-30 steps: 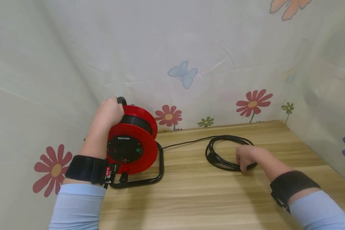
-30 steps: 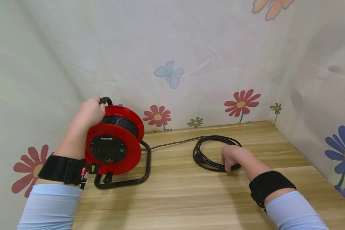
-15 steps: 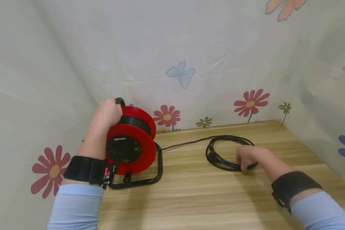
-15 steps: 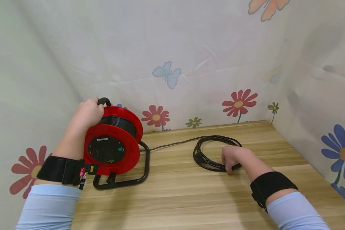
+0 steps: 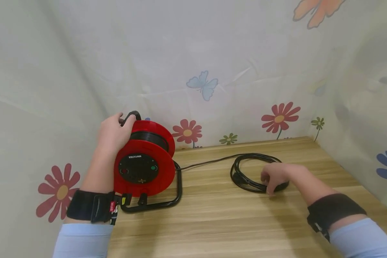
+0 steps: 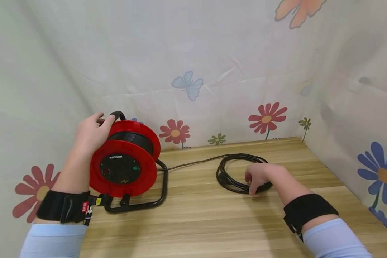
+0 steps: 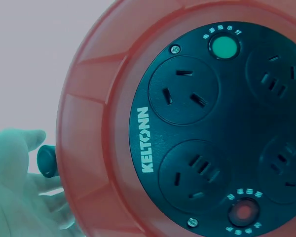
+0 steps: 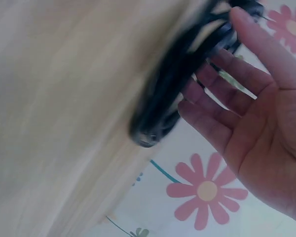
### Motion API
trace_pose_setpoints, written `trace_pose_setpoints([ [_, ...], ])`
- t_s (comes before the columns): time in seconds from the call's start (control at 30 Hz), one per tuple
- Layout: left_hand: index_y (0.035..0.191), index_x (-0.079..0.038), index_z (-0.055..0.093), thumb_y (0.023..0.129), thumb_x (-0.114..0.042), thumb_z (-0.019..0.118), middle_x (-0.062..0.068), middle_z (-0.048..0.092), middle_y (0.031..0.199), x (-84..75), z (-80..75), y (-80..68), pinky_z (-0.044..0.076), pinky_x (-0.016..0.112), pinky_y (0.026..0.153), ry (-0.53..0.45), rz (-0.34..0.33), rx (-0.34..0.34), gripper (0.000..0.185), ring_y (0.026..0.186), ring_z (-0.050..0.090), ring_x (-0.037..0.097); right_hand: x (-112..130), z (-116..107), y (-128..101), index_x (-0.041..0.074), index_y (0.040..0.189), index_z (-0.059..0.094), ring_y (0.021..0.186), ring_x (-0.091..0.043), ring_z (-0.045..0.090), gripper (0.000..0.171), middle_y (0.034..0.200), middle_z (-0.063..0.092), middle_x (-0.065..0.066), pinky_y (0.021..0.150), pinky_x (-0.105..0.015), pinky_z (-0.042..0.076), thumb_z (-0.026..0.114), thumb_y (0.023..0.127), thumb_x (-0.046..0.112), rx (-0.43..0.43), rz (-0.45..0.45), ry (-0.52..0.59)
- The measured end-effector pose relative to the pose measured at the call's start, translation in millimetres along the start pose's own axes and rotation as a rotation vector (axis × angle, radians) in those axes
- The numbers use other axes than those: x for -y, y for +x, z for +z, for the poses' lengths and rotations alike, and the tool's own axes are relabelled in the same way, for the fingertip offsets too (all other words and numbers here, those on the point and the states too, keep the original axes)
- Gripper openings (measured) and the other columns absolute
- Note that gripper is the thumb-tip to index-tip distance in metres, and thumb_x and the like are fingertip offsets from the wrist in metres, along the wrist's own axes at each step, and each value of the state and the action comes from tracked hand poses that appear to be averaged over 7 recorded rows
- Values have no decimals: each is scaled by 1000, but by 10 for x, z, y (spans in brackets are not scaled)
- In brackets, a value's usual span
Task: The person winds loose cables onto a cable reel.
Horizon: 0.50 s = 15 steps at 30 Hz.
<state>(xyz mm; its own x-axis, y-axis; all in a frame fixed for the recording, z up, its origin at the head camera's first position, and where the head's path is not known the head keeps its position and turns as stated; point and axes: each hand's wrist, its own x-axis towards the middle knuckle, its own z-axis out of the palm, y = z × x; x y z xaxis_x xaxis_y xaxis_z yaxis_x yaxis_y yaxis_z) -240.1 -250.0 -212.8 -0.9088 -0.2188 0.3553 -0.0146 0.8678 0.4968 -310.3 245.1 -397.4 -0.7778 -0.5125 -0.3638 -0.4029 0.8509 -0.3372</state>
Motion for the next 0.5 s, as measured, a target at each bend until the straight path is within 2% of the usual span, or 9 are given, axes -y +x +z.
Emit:
trace_pose_setpoints([
  [0.1,147,-14,31,90,-60,39,16,44,136,47,-8,-111,42,60,87,-35,12,-109,74,118,42,36,63,-121,5,7,117,62,97,-24,58,59,107,61,-7,82,-44,48,83,69,34,-57,-56,26],
  [0.17,145,-15,35,89,-59,43,14,44,133,64,-7,-191,44,57,85,-60,36,-188,71,116,42,33,131,-205,6,7,121,60,105,-29,56,60,113,61,-10,86,-45,46,80,73,36,-113,-96,36],
  [0.23,141,-14,40,89,-55,46,12,47,128,73,-1,-272,44,54,85,-88,79,-258,66,114,42,30,209,-286,18,6,127,56,112,-34,54,62,118,59,-14,90,-48,44,77,77,36,-174,-153,50],
  [0.37,124,-9,52,88,-45,55,10,52,112,129,62,-408,43,47,80,-106,189,-385,52,104,43,25,407,-397,105,13,141,44,121,-39,46,70,134,48,-19,94,-53,40,73,82,36,-303,-218,49],
  [0.43,112,-6,55,87,-41,58,10,54,102,161,102,-474,42,44,75,-98,234,-416,43,97,44,24,512,-423,182,17,145,37,126,-40,40,74,141,41,-19,96,-56,36,71,82,36,-363,-234,47],
  [0.5,98,-6,58,88,-36,58,8,56,88,193,140,-542,42,41,69,-87,256,-405,32,84,48,23,624,-431,274,19,148,30,130,-40,33,78,145,35,-18,98,-58,32,70,83,38,-401,-237,55],
])
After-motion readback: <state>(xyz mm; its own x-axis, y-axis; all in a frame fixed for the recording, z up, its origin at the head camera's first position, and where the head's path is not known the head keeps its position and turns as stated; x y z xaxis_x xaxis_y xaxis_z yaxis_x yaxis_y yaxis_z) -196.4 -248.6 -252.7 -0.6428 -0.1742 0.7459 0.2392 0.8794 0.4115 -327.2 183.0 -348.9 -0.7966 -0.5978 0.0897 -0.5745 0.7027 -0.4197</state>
